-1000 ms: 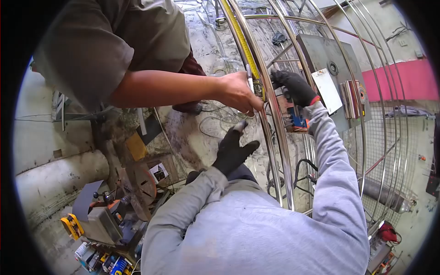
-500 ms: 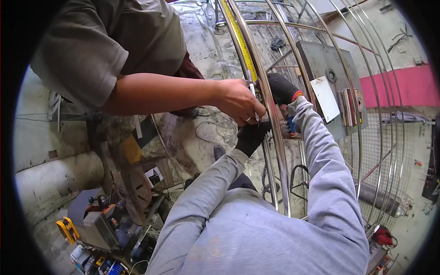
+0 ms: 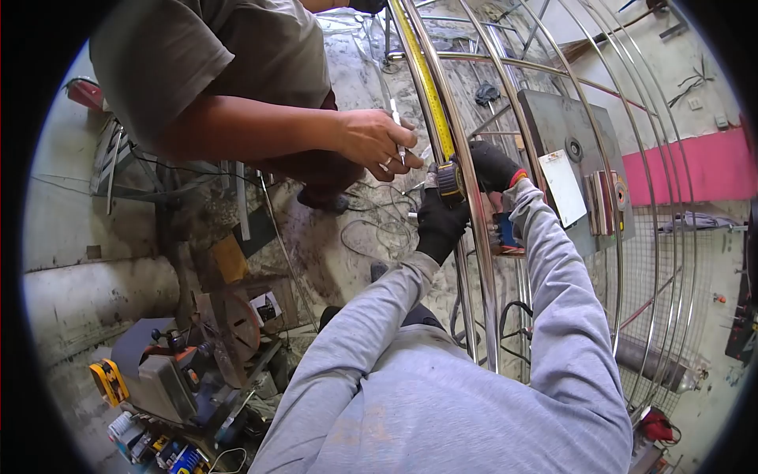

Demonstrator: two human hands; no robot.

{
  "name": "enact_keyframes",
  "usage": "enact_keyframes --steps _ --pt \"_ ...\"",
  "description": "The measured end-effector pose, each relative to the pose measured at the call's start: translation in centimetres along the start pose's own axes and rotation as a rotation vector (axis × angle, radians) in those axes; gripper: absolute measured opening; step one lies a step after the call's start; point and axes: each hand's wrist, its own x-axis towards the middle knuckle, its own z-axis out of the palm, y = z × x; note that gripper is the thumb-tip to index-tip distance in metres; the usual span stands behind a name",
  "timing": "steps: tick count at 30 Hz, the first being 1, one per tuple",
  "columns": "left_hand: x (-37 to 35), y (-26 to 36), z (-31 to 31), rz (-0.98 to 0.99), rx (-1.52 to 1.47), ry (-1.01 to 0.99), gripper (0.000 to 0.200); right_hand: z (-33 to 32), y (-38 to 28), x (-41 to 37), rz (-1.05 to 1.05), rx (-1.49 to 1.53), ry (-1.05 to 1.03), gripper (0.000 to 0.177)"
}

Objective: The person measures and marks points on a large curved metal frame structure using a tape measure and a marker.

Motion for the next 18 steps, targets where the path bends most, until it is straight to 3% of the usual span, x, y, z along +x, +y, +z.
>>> enact_keyframes --steps 3,4,5,7,9,11,14,18 --pt "-0.2 0.5 0.5 -0.001 -0.033 0.042 0.092 -1.2 -1.1 -0.1 -0.008 -0.107 -0.043 0.038" --pt "-0.2 0.4 0.7 0.032 -0.065 0.073 0.095 -1.0 -0.7 0.1 -0.147 -0.199 0.051 0.036" --pt "0.0 0.3 0.8 0.066 -0.096 0.104 0.098 -1.1 -0.6 0.2 -0.152 -0.206 0.054 0.036" --pt "0.0 0.4 0.6 0.054 -0.097 0.093 0.097 -1.0 -0.6 0.2 -0.037 -0.136 -0.051 0.051" --pt "0.2 0.0 0.5 0.04 -0.096 0.077 0.097 -0.8 -0.5 0.2 -0.003 -0.119 -0.071 0.052" --pt "0.5 -0.8 0.8 0.188 0.054 0.123 0.087 -0.3 -0.2 0.3 -0.045 -0.176 -0.057 0.052" --pt "-0.4 1.3 0.6 0.06 -0.006 0.122 0.096 -0.2 -1.0 0.2 -0.106 -0.19 0.053 0.042" --pt "-0.4 1.0 0.5 0.067 0.013 0.102 0.095 -0.1 -1.8 0.2 -0.077 -0.157 0.08 0.047"
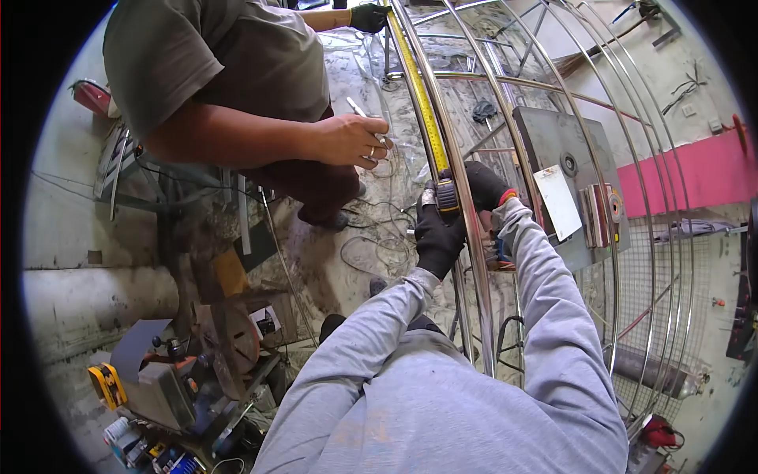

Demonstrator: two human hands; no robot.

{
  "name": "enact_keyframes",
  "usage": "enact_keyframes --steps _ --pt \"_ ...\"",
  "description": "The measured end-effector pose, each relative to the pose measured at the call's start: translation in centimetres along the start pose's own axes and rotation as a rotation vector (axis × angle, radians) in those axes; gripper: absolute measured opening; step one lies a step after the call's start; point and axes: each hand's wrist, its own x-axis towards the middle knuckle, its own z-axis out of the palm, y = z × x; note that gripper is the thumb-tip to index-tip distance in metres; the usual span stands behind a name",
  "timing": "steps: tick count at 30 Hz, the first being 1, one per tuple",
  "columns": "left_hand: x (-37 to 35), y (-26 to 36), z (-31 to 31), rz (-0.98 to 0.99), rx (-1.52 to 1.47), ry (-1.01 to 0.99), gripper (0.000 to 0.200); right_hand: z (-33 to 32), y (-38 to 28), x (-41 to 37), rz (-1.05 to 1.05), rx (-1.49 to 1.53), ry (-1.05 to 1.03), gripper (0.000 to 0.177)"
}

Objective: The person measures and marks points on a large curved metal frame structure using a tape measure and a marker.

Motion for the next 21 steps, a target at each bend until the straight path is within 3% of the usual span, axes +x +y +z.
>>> enact_keyframes --steps 5,11,16,19,21 --pt "0.6 -1.9 0.5 0.169 0.071 0.058 0.091 0.6 1.2 0.4 -0.022 -0.024 -0.048 0.047" --pt "0.3 -0.8 0.1 0.171 0.189 0.079 0.089 0.2 0.7 0.6 -0.025 -0.045 -0.027 0.044" --pt "0.2 -1.2 0.3 0.239 0.282 0.123 0.07 -0.5 0.1 0.9 0.039 -0.047 -0.088 0.046" --pt "0.4 -1.7 0.2 0.268 0.377 0.122 0.087 -0.3 0.2 1.4 0.075 -0.177 -0.143 0.047" --pt "0.5 -1.9 0.3 0.226 0.326 0.107 0.087 -0.2 0.4 1.2 0.046 -0.116 -0.079 0.047"
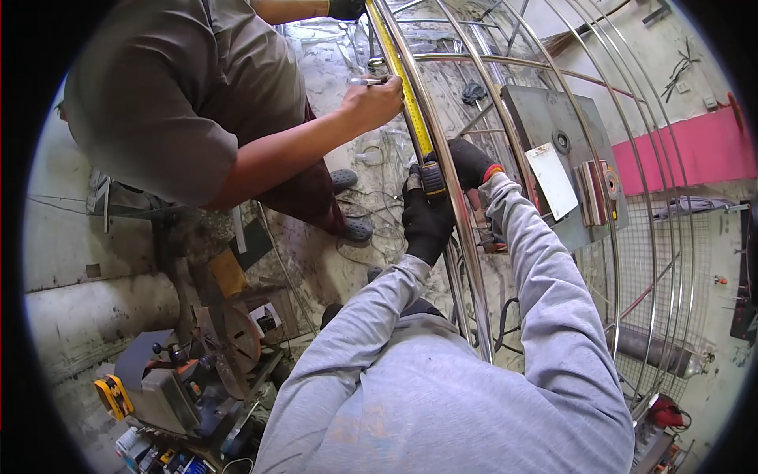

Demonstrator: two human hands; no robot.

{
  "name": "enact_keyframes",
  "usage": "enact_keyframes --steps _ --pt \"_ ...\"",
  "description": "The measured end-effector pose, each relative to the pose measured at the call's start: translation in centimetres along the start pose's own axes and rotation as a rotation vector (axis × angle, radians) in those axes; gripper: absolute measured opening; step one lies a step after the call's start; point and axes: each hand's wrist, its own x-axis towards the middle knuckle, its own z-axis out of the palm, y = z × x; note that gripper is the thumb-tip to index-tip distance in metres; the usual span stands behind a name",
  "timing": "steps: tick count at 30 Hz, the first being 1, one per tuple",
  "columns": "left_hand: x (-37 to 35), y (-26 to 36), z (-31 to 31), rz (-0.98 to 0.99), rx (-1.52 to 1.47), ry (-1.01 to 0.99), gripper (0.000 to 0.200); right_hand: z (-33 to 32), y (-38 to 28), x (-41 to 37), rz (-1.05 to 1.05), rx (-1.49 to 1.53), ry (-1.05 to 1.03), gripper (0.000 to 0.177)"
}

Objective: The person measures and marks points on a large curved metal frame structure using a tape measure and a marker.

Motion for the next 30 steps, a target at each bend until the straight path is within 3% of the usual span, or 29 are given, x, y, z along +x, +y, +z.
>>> enact_keyframes --steps 3,12,14,18,20,30 --pt "0.0 -0.3 0.0 -0.041 -0.061 -0.016 0.088 -0.3 0.1 0.4 -0.022 -0.005 -0.088 0.044" --pt "0.2 0.9 -0.4 -0.094 -0.231 -0.013 0.078 2.1 1.8 0.6 0.003 0.024 0.012 0.043" --pt "0.2 1.0 -0.4 -0.093 -0.238 -0.013 0.078 1.7 2.0 0.4 -0.132 -0.031 -0.013 0.039" --pt "0.4 -0.6 0.1 -0.043 -0.219 -0.031 0.081 1.1 1.2 0.6 -0.091 0.002 0.029 0.038" --pt "0.5 -0.8 0.0 -0.044 -0.222 -0.062 0.084 1.6 1.8 1.0 -0.006 0.024 -0.139 0.057" --pt "0.5 0.6 -0.6 -0.115 -0.281 -0.069 0.088 2.8 2.5 1.0 0.023 0.037 -0.098 0.055"
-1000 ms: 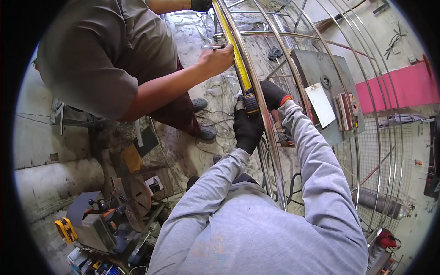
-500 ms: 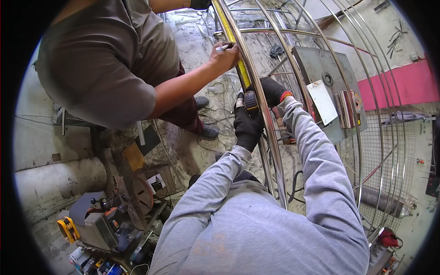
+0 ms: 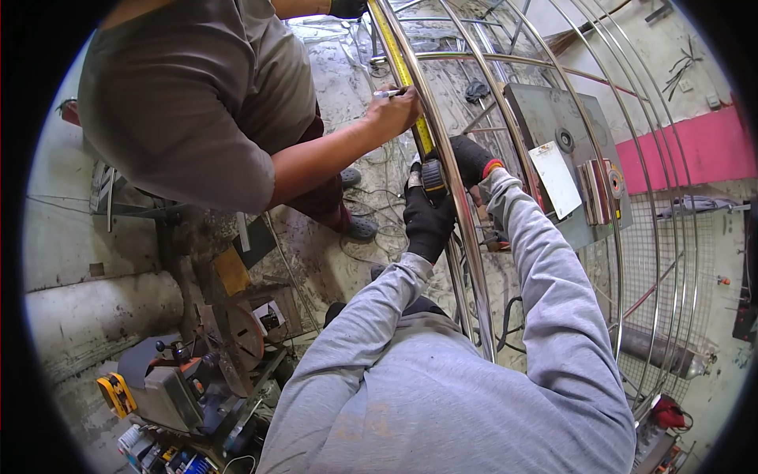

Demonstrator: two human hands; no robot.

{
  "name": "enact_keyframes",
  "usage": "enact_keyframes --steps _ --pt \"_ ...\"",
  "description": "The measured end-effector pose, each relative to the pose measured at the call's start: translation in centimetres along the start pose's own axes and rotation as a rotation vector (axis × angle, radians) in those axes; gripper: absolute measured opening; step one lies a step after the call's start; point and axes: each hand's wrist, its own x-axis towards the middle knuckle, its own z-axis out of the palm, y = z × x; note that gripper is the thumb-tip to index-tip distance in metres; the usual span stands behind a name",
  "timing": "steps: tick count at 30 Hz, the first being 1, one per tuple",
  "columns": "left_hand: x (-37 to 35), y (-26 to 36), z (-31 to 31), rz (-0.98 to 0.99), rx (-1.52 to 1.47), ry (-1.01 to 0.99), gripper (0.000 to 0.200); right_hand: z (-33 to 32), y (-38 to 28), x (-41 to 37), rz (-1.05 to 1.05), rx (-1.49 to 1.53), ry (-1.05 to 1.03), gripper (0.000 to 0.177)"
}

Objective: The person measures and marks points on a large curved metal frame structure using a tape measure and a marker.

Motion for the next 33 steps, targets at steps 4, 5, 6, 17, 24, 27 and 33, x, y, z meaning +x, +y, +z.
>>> enact_keyframes --steps 4,5,6,17,24,27,33 --pt "-0.4 0.5 -0.2 -0.025 0.089 0.007 0.085 -0.9 -1.0 -0.5 -0.09 0.005 0.164 0.033" --pt "-0.3 0.6 -0.2 -0.025 0.089 0.008 0.085 -1.1 -1.1 -0.6 -0.106 0.006 0.163 0.033" --pt "-0.2 0.2 -0.1 0.013 0.095 0.025 0.084 -1.1 -1.1 -0.6 -0.106 0.006 0.163 0.033" --pt "-0.1 -0.9 0.1 0.058 0.134 0.049 0.085 -1.2 -1.1 -0.4 -0.008 0.057 0.052 0.045" --pt "-0.3 0.0 0.0 -0.013 0.038 0.026 0.089 -0.9 -1.0 -0.4 0.0 0.069 0.058 0.043" --pt "-0.1 -0.1 0.1 -0.004 0.039 0.029 0.089 -0.8 -0.9 -0.5 -0.061 -0.012 0.121 0.029" --pt "0.0 -1.3 0.2 0.087 0.128 0.057 0.084 -0.6 -0.8 -0.5 -0.044 -0.006 0.136 0.028"
